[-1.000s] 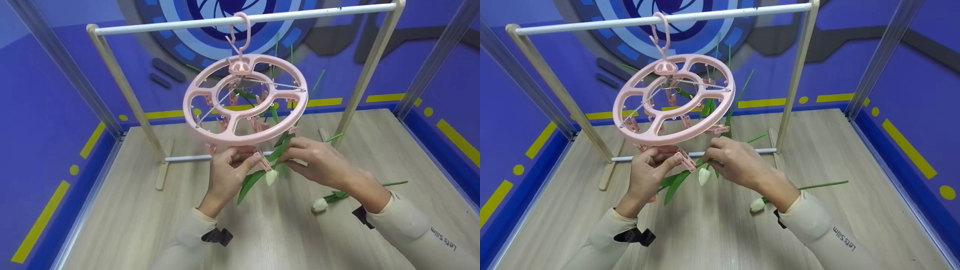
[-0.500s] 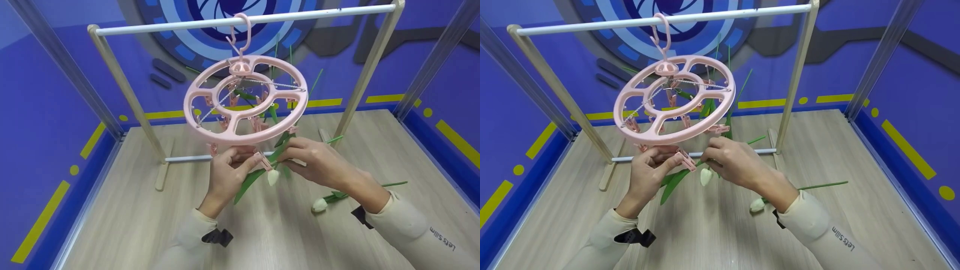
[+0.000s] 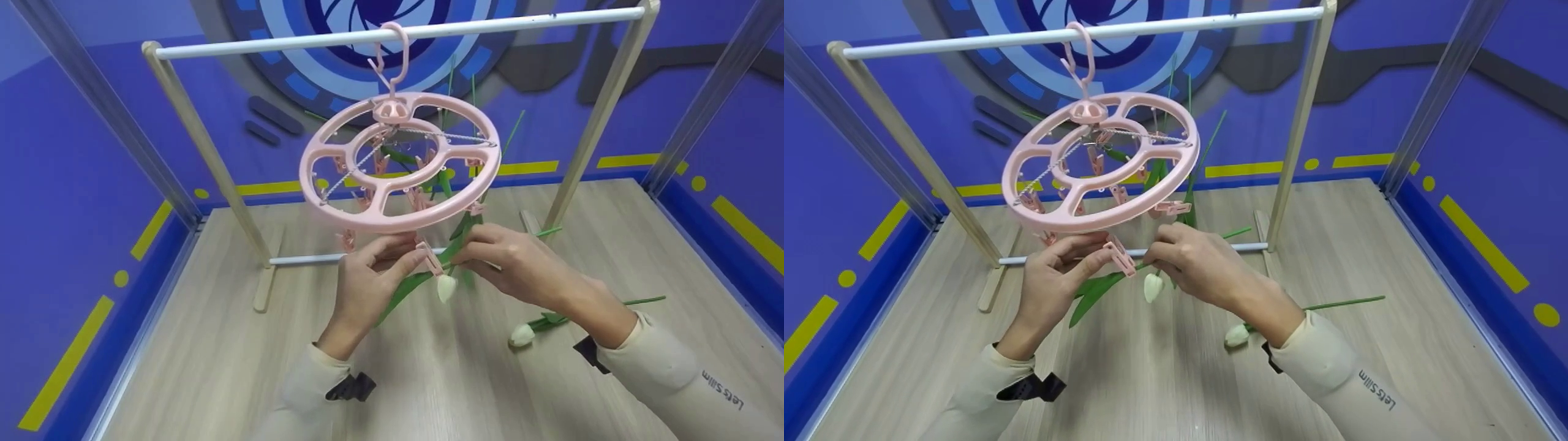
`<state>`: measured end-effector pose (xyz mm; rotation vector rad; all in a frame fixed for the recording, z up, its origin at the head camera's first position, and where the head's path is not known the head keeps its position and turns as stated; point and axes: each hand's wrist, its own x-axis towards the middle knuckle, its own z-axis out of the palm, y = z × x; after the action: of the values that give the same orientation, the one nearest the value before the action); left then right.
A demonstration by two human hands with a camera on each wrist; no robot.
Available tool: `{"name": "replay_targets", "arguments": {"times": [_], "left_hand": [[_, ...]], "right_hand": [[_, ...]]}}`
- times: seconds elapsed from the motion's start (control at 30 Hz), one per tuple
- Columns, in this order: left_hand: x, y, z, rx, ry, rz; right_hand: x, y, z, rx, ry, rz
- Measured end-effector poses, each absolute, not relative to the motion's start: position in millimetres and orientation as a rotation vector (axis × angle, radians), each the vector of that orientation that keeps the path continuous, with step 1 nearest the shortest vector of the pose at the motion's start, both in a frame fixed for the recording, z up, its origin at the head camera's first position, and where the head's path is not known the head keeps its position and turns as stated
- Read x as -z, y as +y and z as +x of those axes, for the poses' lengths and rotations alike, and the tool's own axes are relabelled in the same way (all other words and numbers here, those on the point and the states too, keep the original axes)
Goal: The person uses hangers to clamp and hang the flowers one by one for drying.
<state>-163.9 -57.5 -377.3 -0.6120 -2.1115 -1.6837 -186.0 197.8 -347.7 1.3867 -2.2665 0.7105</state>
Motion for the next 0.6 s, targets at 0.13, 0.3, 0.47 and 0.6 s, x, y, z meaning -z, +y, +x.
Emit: {"name": "replay_targets", "arguments": {"times": [0.13, 0.3, 0.47, 0.6], "left_hand": [[373.8, -68.0, -161.0, 1.551, -2.088, -0.627], [377.2, -84.8, -159.2, 1.485, -2.042, -0.527], [383.8, -97.6, -160.2, 1.505, -1.991, -0.354], [388.8, -102.9, -165.4, 1.558, -1.951, -0.258]], "right_hand": [[349.1, 200.0, -187.0, -0.707, -2.271, 1.383], [352.0, 207.1, -188.4, -0.708, -2.261, 1.368], [353.8, 213.4, -189.4, -0.704, -2.285, 1.323], [354.5, 217.2, -190.3, -0.704, -2.288, 1.305]]}}
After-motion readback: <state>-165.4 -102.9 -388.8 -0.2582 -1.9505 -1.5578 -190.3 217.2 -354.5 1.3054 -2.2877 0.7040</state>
